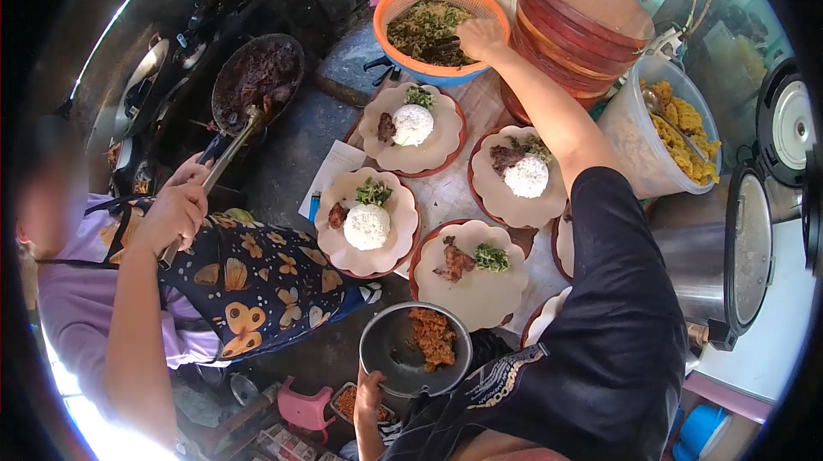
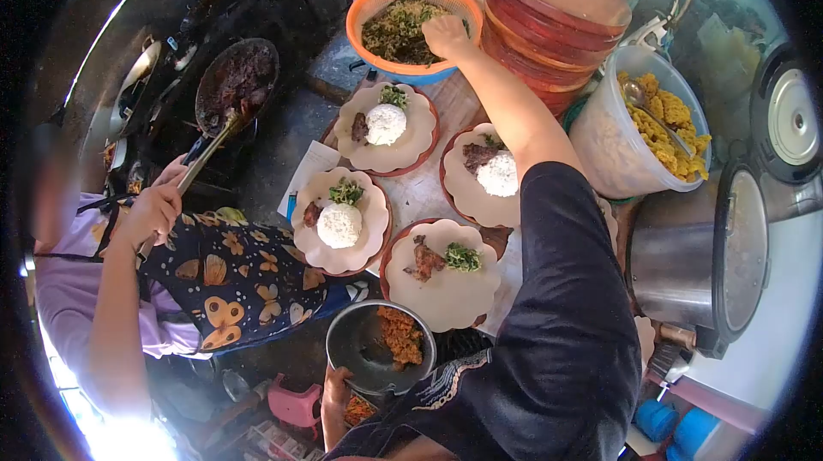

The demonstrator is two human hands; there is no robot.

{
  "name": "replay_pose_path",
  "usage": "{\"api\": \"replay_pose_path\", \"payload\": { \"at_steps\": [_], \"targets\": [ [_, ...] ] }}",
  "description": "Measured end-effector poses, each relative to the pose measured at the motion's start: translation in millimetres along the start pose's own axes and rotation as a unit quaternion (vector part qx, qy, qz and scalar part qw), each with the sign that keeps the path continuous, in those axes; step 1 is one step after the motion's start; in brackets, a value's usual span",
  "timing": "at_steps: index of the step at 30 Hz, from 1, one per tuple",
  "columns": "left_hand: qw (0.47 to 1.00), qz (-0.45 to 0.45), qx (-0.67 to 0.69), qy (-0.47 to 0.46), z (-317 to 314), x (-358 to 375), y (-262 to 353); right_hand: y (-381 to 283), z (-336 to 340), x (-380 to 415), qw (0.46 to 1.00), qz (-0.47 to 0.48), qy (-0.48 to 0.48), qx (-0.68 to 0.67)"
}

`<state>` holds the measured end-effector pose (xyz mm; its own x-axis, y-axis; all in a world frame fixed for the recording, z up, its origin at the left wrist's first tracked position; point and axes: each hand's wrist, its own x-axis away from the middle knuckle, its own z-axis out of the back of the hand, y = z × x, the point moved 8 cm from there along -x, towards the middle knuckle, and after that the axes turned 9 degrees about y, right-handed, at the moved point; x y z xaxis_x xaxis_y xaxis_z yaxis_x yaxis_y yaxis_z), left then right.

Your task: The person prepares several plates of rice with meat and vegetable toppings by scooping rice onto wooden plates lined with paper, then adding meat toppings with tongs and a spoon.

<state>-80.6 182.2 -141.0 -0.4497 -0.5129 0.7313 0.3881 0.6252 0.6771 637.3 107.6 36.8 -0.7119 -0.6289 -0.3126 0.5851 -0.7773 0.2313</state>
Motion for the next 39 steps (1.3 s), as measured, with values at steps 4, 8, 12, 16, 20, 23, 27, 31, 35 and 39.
{"api": "replay_pose_path", "payload": {
  "at_steps": [4, 8, 12, 16, 20, 23, 27, 31, 35, 39],
  "targets": [
    [1.0, -0.001, -0.029, -0.003, -7.2, -2.6, 8.9, 26.9, 22.6, 14.5, 0.995, -0.064, -0.028, -0.068],
    [0.999, 0.026, -0.027, 0.008, -13.6, -0.5, 12.8, 46.9, 42.4, 27.0, 0.976, -0.173, -0.033, -0.129],
    [0.999, 0.001, -0.041, -0.028, -18.7, -9.0, 15.3, 45.0, 22.9, 21.4, 0.97, -0.193, -0.068, -0.134],
    [1.0, 0.008, -0.018, -0.019, -10.7, -10.4, 9.2, 41.5, 38.7, 7.7, 0.992, -0.116, -0.003, -0.043],
    [1.0, 0.017, 0.012, -0.012, -0.3, -11.9, 1.1, 18.6, 35.0, 3.0, 0.996, -0.043, -0.081, 0.022],
    [1.0, 0.018, -0.01, 0.014, 6.3, -16.6, -0.2, 6.9, 31.9, -3.2, 0.996, -0.046, -0.046, 0.068],
    [1.0, -0.007, 0.006, -0.011, -3.6, -15.0, 10.1, 8.3, -1.5, -21.0, 0.998, -0.039, -0.015, 0.046],
    [0.901, -0.292, -0.315, -0.055, 11.1, -13.7, 20.2, 2.0, 41.3, 1.6, 0.998, -0.022, -0.058, -0.008],
    [1.0, 0.005, 0.01, -0.009, 1.5, -15.2, 6.7, 26.6, 26.5, -1.0, 0.998, -0.056, -0.027, -0.032],
    [0.999, 0.03, -0.016, 0.004, -2.9, -5.7, 16.2, 39.3, 57.1, 15.4, 0.993, -0.089, 0.01, -0.079]
  ]
}}
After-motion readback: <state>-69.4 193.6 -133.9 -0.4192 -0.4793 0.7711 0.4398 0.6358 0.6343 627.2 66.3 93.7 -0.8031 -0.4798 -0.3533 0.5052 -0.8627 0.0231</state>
